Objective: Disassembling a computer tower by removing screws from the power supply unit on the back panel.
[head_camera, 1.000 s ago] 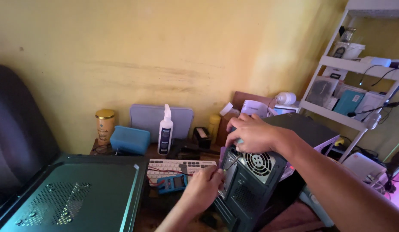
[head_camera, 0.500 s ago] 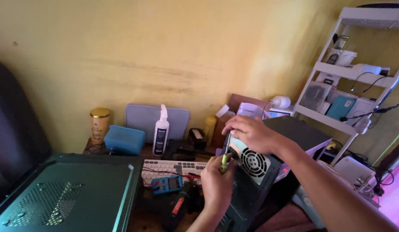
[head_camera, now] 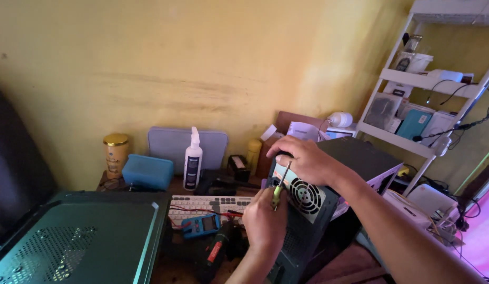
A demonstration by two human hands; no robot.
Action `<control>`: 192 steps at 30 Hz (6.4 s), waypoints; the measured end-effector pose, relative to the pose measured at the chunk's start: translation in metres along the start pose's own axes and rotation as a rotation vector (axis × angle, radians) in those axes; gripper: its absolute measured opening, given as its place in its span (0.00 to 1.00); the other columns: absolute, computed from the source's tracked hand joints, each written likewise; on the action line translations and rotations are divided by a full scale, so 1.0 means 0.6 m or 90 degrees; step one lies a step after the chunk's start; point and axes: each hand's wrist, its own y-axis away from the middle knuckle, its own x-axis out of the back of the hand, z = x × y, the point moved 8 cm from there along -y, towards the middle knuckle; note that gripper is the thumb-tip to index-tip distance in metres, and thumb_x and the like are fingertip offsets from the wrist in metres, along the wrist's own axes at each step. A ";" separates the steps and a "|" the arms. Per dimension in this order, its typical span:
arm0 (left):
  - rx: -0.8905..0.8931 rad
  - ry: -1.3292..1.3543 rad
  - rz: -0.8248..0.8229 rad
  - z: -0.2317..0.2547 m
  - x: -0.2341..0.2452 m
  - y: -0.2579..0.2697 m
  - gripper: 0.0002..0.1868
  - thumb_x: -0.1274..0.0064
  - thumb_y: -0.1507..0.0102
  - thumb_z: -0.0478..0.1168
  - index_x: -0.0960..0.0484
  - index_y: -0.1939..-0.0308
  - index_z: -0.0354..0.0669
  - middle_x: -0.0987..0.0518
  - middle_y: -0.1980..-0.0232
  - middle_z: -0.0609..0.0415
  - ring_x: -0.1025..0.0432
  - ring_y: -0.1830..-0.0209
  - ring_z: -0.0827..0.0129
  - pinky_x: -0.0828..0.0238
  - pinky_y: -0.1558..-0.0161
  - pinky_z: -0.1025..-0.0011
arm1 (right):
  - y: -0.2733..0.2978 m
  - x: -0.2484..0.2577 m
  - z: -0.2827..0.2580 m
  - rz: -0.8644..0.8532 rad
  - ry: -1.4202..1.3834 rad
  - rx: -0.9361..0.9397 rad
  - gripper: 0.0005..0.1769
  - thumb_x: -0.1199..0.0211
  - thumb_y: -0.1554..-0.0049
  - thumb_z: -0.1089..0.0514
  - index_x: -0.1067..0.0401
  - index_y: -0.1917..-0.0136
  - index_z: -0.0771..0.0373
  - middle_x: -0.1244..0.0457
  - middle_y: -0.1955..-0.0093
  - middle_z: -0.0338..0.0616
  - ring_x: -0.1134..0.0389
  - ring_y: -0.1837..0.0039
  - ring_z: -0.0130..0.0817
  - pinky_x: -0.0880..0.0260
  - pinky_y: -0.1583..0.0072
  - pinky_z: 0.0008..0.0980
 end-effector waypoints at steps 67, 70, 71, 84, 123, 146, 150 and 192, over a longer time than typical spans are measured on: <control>-0.098 -0.529 -0.172 -0.289 0.212 0.141 0.16 0.47 0.45 0.35 0.20 0.53 0.48 0.26 0.53 0.54 0.30 0.48 0.56 0.32 0.50 0.53 | 0.008 0.002 -0.013 0.003 -0.006 -0.047 0.15 0.36 0.43 0.52 0.24 0.46 0.61 0.30 0.47 0.45 0.30 0.42 0.38 0.33 0.40 0.38; -0.087 -0.478 -0.191 -0.275 0.215 0.139 0.20 0.44 0.48 0.35 0.22 0.51 0.47 0.26 0.52 0.52 0.31 0.47 0.54 0.34 0.47 0.53 | 0.007 0.003 -0.011 0.005 0.001 -0.061 0.15 0.36 0.43 0.52 0.24 0.46 0.60 0.30 0.48 0.45 0.29 0.43 0.38 0.32 0.40 0.37; -0.118 -0.451 -0.173 -0.262 0.216 0.141 0.24 0.44 0.51 0.34 0.23 0.49 0.45 0.26 0.50 0.50 0.32 0.46 0.52 0.36 0.45 0.50 | 0.008 0.004 -0.013 0.011 0.000 -0.042 0.15 0.36 0.43 0.52 0.24 0.46 0.60 0.30 0.48 0.45 0.29 0.42 0.38 0.32 0.41 0.38; -0.270 -0.503 -0.274 -0.241 0.097 0.212 0.19 0.48 0.43 0.37 0.20 0.48 0.36 0.41 0.22 0.38 0.52 0.19 0.48 0.62 0.27 0.36 | 0.008 0.005 -0.021 0.004 -0.013 -0.046 0.14 0.36 0.43 0.53 0.24 0.47 0.61 0.30 0.49 0.45 0.29 0.42 0.37 0.33 0.40 0.37; -0.322 -0.035 -0.012 0.035 0.018 0.003 0.09 0.46 0.37 0.32 0.17 0.52 0.40 0.17 0.55 0.49 0.25 0.55 0.54 0.28 0.52 0.60 | 0.011 0.014 -0.018 0.041 -0.037 -0.046 0.14 0.36 0.43 0.52 0.24 0.46 0.60 0.30 0.48 0.46 0.29 0.43 0.38 0.33 0.40 0.37; -0.459 -0.254 -0.070 0.054 -0.007 0.007 0.13 0.49 0.41 0.35 0.22 0.53 0.40 0.25 0.60 0.51 0.30 0.56 0.56 0.34 0.53 0.59 | 0.009 0.012 -0.016 0.068 0.020 0.032 0.16 0.41 0.38 0.50 0.23 0.41 0.56 0.30 0.40 0.45 0.29 0.39 0.41 0.35 0.41 0.41; -0.487 -0.242 -0.048 0.066 0.009 0.012 0.13 0.49 0.41 0.36 0.22 0.53 0.42 0.25 0.60 0.53 0.30 0.56 0.59 0.34 0.53 0.60 | 0.011 0.020 0.021 0.109 -0.116 -0.096 0.19 0.42 0.38 0.49 0.25 0.38 0.60 0.28 0.47 0.48 0.27 0.44 0.38 0.30 0.42 0.36; 0.649 0.490 -0.146 -0.137 -0.125 0.020 0.09 0.38 0.45 0.37 0.18 0.73 0.33 0.23 0.75 0.54 0.30 0.80 0.68 0.24 0.75 0.67 | 0.013 0.021 -0.009 0.090 0.000 -0.041 0.19 0.37 0.41 0.48 0.22 0.43 0.62 0.30 0.44 0.49 0.30 0.40 0.41 0.33 0.39 0.38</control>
